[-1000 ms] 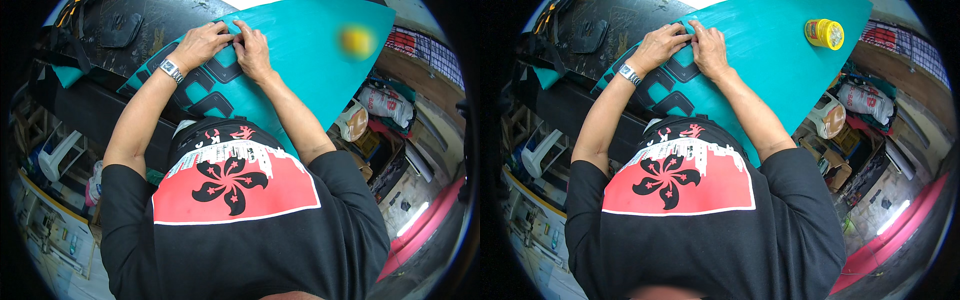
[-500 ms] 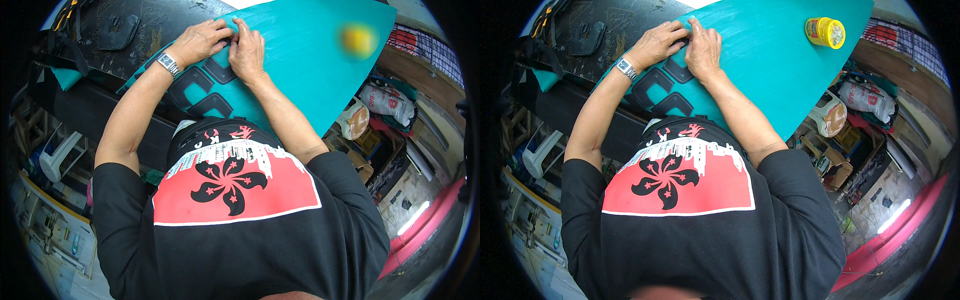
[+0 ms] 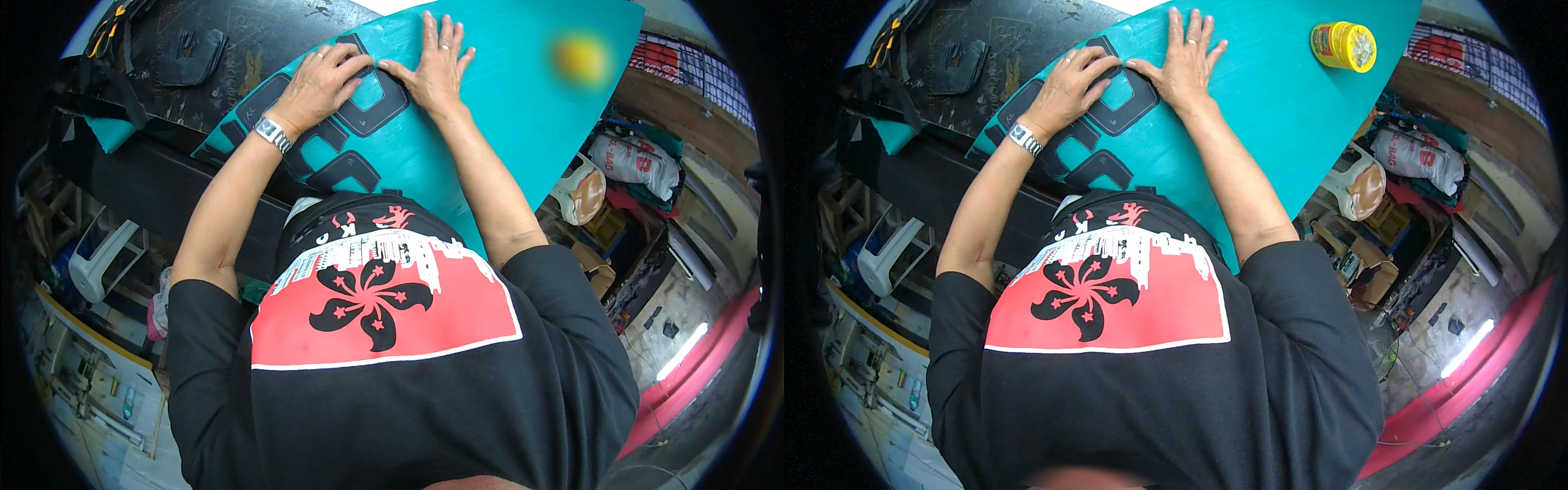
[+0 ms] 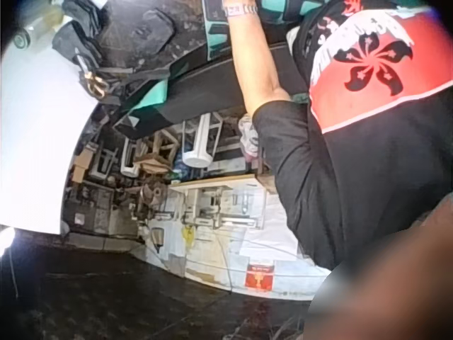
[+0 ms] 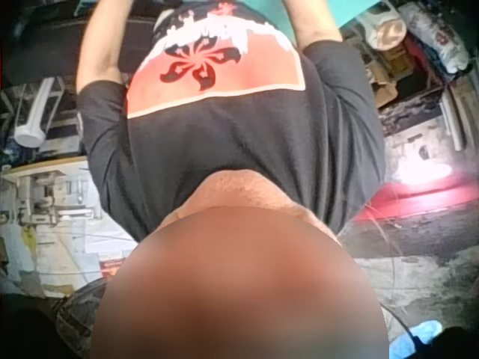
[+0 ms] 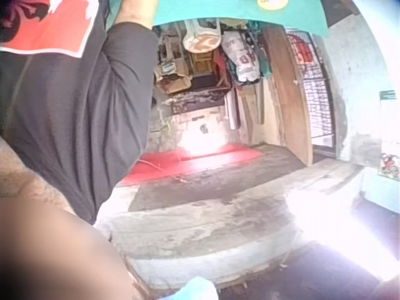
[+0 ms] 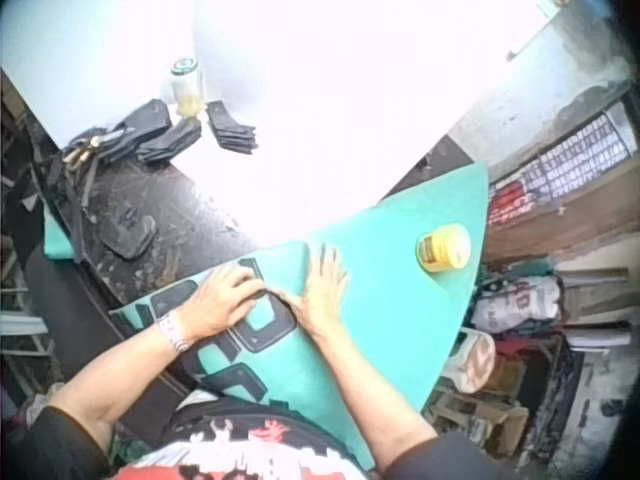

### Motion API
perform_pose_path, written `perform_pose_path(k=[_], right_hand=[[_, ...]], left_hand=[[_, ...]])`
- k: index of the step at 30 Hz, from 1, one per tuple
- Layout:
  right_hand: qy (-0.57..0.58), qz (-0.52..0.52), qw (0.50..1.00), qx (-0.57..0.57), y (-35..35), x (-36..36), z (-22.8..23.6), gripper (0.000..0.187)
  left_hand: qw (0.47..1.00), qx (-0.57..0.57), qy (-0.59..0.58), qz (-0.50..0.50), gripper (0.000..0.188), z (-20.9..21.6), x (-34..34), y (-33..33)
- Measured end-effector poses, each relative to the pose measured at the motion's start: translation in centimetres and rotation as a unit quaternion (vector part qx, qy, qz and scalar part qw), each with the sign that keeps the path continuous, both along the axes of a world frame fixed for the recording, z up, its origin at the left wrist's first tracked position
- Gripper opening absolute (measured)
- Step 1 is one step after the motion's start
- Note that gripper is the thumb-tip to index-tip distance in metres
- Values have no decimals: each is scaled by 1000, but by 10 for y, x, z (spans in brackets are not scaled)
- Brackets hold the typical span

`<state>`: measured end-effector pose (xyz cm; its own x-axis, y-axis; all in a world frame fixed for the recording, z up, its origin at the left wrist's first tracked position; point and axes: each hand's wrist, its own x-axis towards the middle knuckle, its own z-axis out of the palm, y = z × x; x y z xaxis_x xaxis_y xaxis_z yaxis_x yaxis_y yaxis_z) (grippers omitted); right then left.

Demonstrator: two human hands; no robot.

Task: The person places black U-shaped stickers onto a teal board, pressing each one down and adjusting its position. They occasionally open a yellow container and wipe the board surface before continuing to apply more stickers.

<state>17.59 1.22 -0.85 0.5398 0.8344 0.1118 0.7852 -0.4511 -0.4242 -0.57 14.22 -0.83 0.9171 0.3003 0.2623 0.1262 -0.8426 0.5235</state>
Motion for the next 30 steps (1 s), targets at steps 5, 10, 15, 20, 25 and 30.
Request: perform_pose_path(k=[5,10,15,20,25,30], right_hand=[[40,4,999,3,-18,-4,-11,105],[64,-42,997,-5,0,-6,-6,105],[26,-44,997,-49,0,-5,2,98],[-41,-57,997,12,-8,-10,-2,89],[20,-104,993,59,0,16,15,79],[-192,-82,977,38,18,22,34,58]], left_hand=[[1000,7,27,1,48,2,-17,-21],[999,17,46,12,48,3,-16,-37],[997,59,55,11,50,8,-11,-51],[991,85,93,44,46,9,-4,-53],[987,114,99,56,50,5,3,-56],[985,87,147,-31,65,7,-12,-78]])
